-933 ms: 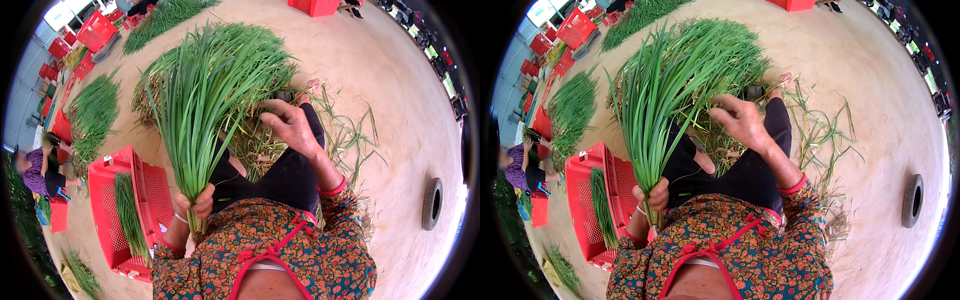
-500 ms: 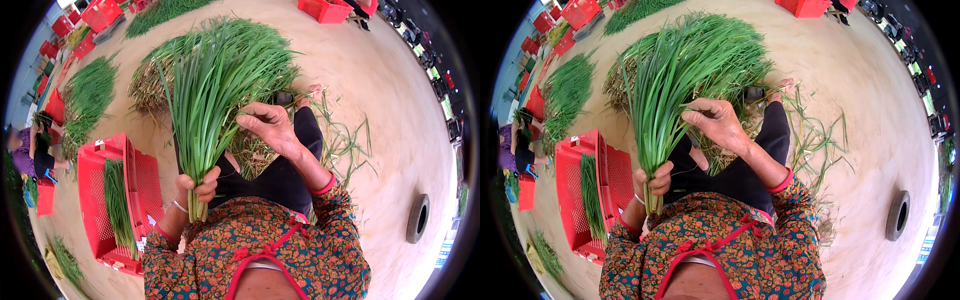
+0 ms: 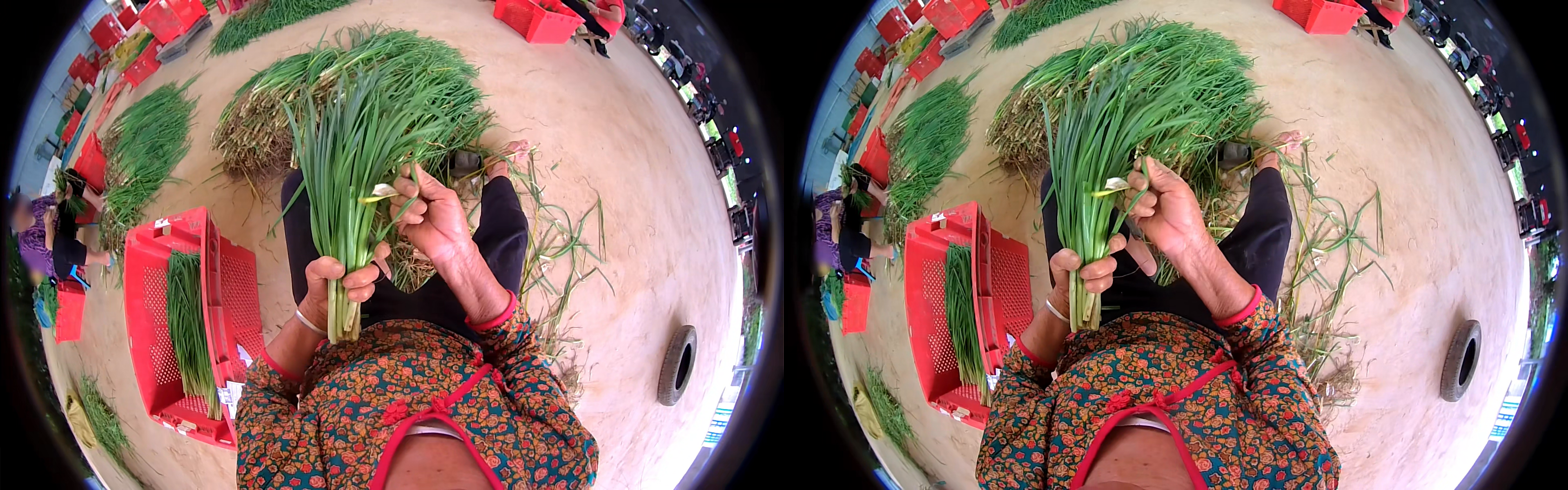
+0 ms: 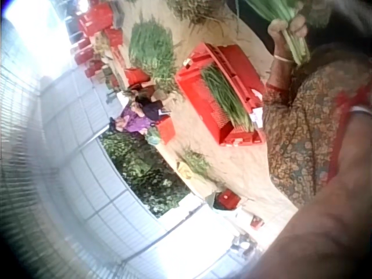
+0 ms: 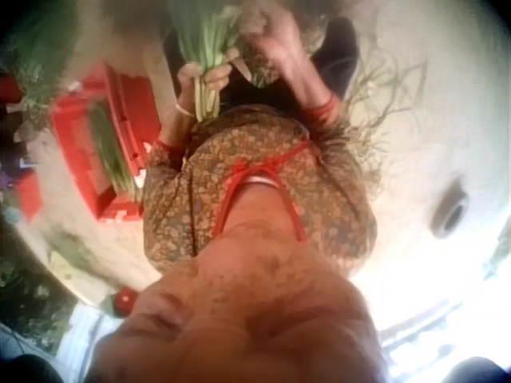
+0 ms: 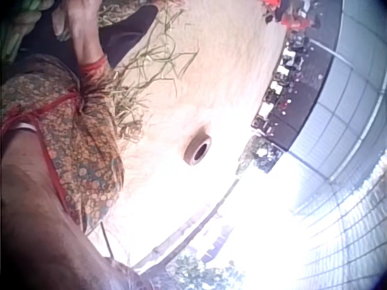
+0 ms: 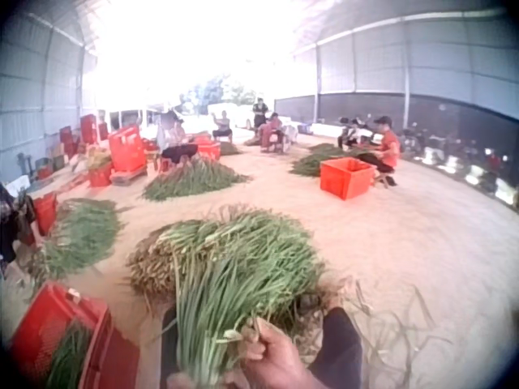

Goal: The person sorts a bunch of scallions by hand, peeling off the outer skin from the bulbs and removing dry leaves before placing them into a red crate.

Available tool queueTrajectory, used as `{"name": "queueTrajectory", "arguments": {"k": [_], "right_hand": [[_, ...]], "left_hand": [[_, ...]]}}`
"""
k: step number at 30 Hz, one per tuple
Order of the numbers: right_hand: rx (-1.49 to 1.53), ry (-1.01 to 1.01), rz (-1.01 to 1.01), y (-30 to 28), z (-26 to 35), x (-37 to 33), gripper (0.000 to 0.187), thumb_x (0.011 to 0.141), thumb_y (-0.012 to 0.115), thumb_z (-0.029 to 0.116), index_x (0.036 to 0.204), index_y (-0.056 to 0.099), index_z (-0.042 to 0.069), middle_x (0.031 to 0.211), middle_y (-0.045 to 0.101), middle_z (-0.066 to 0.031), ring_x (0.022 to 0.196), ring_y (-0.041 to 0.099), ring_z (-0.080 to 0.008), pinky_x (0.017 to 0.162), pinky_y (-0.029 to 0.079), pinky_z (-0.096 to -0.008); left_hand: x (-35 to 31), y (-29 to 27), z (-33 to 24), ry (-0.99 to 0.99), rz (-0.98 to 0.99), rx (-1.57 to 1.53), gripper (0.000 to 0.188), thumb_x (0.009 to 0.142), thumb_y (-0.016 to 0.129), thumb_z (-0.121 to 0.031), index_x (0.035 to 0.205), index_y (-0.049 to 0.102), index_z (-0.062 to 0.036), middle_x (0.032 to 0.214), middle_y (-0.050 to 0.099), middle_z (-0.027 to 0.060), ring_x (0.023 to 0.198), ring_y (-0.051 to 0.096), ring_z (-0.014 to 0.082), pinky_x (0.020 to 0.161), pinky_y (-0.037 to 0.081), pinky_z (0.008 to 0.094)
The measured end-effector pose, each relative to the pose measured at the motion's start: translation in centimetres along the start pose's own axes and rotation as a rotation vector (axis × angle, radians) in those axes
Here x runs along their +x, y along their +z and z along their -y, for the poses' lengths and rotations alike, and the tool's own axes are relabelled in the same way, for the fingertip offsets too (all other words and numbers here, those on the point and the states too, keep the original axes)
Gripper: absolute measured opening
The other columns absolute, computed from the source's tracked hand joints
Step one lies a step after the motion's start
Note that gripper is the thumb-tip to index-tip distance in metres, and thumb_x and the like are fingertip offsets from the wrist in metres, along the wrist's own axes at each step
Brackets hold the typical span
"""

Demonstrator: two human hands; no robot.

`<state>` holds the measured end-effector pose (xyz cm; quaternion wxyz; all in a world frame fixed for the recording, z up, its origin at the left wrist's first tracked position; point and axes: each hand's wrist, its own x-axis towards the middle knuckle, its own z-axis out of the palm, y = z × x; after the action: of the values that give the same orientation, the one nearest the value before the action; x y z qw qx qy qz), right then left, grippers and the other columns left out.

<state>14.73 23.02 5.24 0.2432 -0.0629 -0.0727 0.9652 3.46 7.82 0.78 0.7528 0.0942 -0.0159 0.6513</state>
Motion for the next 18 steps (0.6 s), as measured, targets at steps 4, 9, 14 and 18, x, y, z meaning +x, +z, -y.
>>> {"name": "queueTrajectory", "arguments": {"k": [4,9,14,18], "right_hand": [[0.231,-0.038,0.169,0.5,0.7,0.1,0.008,0.092,0.048,0.009,0.096,0.049,0.002,0.069,0.042,0.0007,0.050,0.033,-0.0063,0.044,0.029,-0.0198],[-0.350,-0.224,0.205,4.4,1.2,-3.2,0.014,0.095,0.049,0.016,0.092,0.050,0.002,0.066,0.044,0.0002,0.046,0.031,-0.0051,0.042,0.030,-0.0198],[-0.936,-0.278,0.413,5.1,-1.1,-6.8,0.024,0.094,0.055,0.023,0.092,0.055,-0.001,0.073,0.056,-0.0047,0.053,0.047,-0.0075,0.046,0.040,-0.0216],[-0.323,-0.216,0.332,2.7,0.1,-7.4,0.025,0.088,0.063,0.023,0.083,0.046,0.006,0.060,0.043,0.0013,0.047,0.035,-0.0053,0.046,0.034,-0.0219]], "left_hand": [[1.6,1.1,0.5,-0.016,0.061,-0.001,0.072,0.067,0.060,-0.008,0.134,0.034,0.0016,0.115,0.049,0.0197,0.056,0.042,0.0093,0.048,0.045,0.0231],[2.3,2.7,0.3,-0.047,-0.005,0.154,0.072,0.064,0.060,-0.010,0.132,0.038,0.0008,0.112,0.052,0.0195,0.056,0.042,0.0098,0.049,0.044,0.0248],[2.5,1.9,0.4,0.023,-0.173,0.262,0.058,0.064,0.059,-0.014,0.117,0.047,0.0058,0.083,0.054,0.0100,0.056,0.044,0.0112,0.051,0.042,0.0254],[3.0,3.6,0.9,-0.043,-0.076,0.233,0.059,0.064,0.061,-0.014,0.117,0.046,0.0067,0.086,0.053,0.0098,0.057,0.045,0.0104,0.049,0.043,0.0247]]}}
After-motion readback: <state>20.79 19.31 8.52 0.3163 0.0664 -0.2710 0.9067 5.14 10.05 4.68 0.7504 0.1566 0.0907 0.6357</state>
